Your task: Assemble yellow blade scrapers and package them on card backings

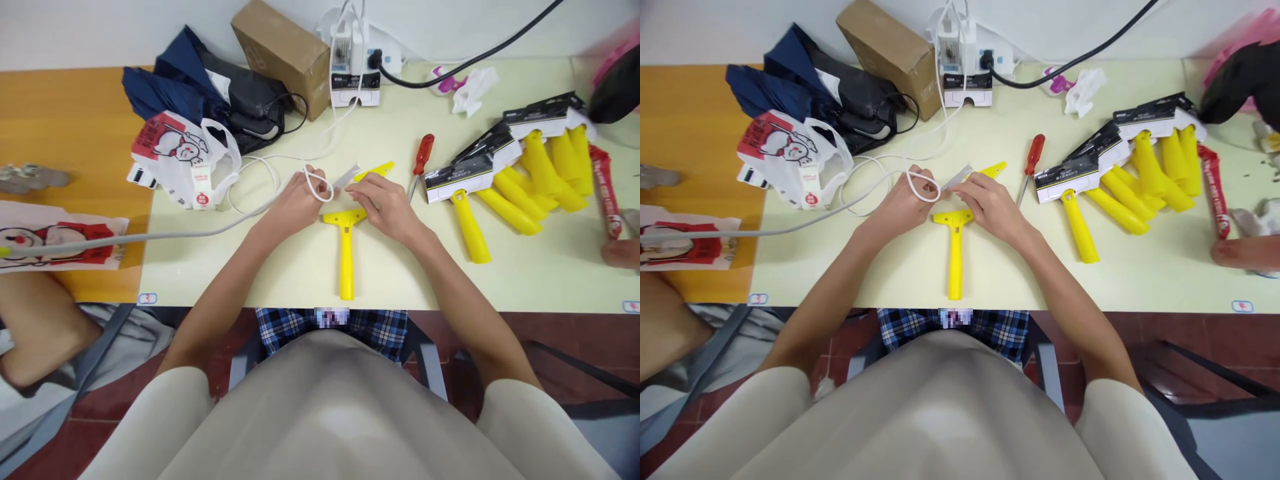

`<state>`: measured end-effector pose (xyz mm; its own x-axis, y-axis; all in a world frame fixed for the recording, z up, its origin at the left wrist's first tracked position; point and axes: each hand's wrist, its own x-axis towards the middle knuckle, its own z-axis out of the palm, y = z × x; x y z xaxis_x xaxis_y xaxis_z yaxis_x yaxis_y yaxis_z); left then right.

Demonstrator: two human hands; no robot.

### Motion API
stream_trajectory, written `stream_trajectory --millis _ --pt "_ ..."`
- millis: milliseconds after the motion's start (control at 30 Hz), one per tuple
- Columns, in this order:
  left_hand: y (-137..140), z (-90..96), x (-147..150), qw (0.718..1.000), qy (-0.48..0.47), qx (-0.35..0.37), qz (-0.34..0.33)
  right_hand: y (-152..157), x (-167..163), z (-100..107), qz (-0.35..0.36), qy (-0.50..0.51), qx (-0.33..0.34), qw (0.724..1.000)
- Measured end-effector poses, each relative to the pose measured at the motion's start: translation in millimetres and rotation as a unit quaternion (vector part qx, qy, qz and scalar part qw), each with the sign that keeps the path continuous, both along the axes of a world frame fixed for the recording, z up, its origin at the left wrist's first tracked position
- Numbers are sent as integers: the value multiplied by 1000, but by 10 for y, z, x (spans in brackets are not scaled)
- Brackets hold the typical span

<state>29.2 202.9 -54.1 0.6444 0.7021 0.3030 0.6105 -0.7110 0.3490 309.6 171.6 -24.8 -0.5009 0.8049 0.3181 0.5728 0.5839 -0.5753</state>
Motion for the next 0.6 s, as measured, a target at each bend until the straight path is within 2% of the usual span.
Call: stream_trajectory --millis 133,267,333,433,600 --pt "-97 34 -20 999 -43 16 -22 -34 37 -31 41 2 -40 998" --pt "-115 -13 17 993 -109 28 41 -51 80 -36 79 -35 -50 995" --pt "-130 -31 41 988 -147 17 48 -53 86 -21 93 -54 -53 993" --pt "-168 -43 67 981 -187 -1 51 -55 79 -5 100 -63 -77 990" --pt "-232 2 108 978 -196 -23 66 -56 60 -38 95 -46 -123 987"
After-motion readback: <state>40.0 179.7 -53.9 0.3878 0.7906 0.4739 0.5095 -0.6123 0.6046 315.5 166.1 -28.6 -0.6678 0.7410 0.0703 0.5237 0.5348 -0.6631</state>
